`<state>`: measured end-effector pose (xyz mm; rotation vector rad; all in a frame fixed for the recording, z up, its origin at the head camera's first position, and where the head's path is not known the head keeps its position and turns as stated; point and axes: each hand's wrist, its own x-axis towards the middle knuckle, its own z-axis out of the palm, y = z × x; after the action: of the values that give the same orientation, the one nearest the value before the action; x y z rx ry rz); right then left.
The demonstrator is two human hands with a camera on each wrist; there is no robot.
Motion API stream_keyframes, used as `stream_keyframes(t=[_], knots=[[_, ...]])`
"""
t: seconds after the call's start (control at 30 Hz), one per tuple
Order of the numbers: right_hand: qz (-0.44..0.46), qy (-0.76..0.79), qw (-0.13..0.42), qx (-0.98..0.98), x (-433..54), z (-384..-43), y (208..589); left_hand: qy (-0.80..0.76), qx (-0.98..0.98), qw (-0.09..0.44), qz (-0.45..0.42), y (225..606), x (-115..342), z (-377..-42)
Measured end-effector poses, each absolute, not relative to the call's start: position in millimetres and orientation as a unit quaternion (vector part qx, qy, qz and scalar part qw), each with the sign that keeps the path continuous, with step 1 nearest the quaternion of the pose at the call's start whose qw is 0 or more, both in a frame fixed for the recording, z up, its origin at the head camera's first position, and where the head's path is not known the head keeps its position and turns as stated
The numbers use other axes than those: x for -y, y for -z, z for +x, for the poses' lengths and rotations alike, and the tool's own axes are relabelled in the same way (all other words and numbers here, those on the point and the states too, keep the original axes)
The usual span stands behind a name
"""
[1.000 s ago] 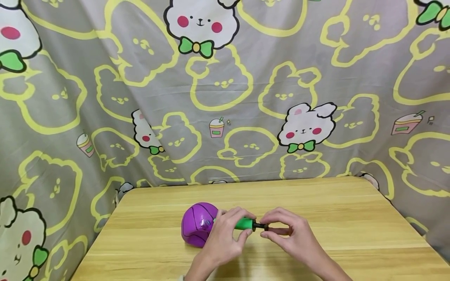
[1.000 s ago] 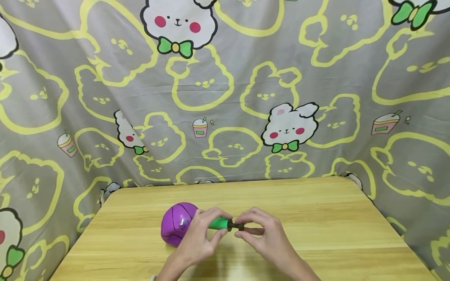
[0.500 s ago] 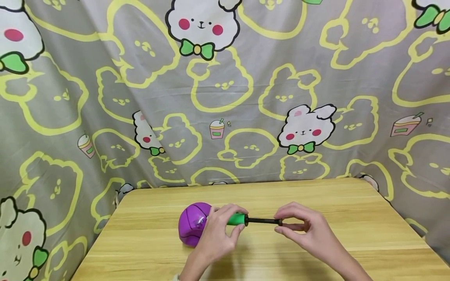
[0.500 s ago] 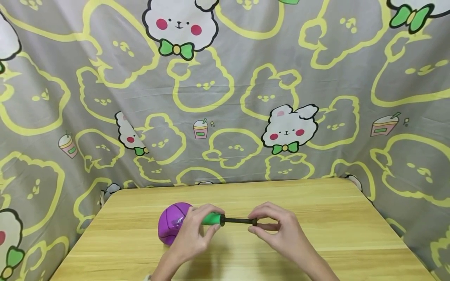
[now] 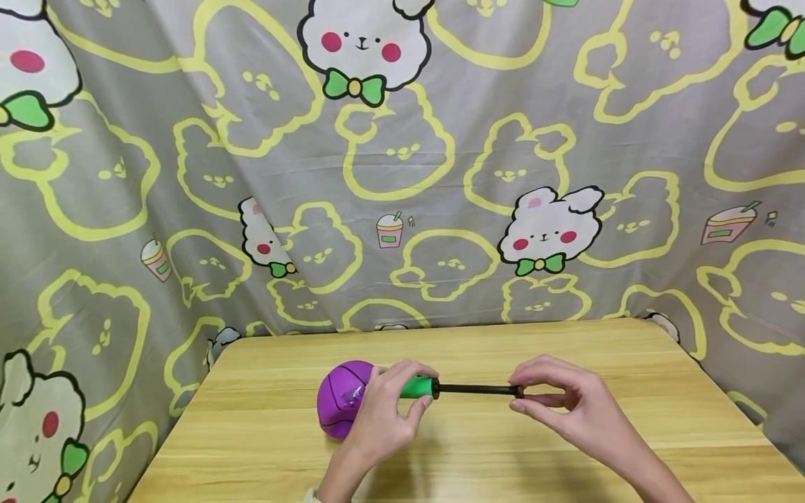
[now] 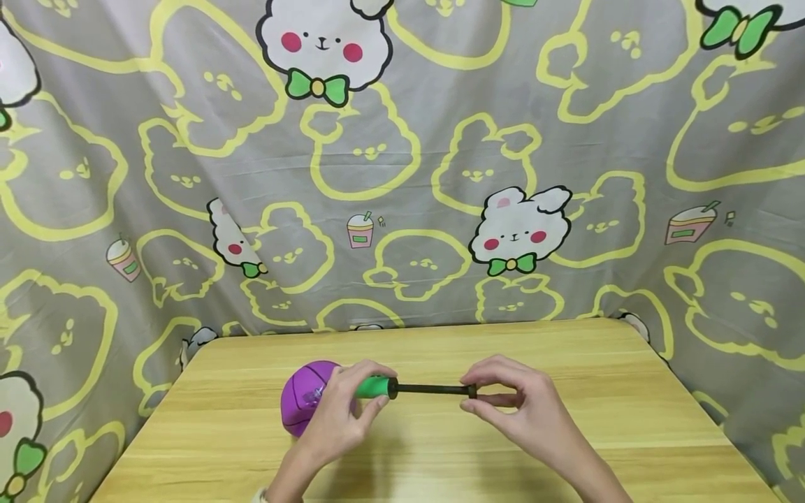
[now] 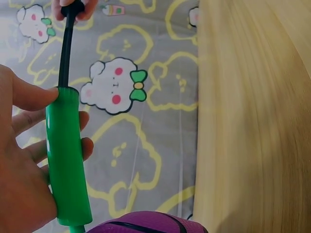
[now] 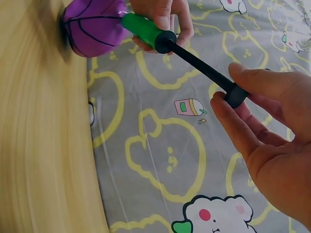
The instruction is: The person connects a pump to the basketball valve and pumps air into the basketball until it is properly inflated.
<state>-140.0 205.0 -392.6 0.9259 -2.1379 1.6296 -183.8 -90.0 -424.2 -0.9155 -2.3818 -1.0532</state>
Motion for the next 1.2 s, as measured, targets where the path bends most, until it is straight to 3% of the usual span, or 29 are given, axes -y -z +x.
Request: stream_keyframes(t=[0.43, 0.8, 1.2], knots=[[0.317, -0.574, 0.171, 0.735, -207, -142, 394, 0.379, 0.845, 0.193, -0.324, 423, 88, -183], [0.293, -0.590, 0.161, 0.735, -187, -146, 412, 0.364, 0.851, 0.195, -0.326, 427, 79, -179], [0.306, -0.593, 0.187, 0.721, -166, -149, 429, 0.358, 0.851, 0.184, -0.337, 431, 70, -172]])
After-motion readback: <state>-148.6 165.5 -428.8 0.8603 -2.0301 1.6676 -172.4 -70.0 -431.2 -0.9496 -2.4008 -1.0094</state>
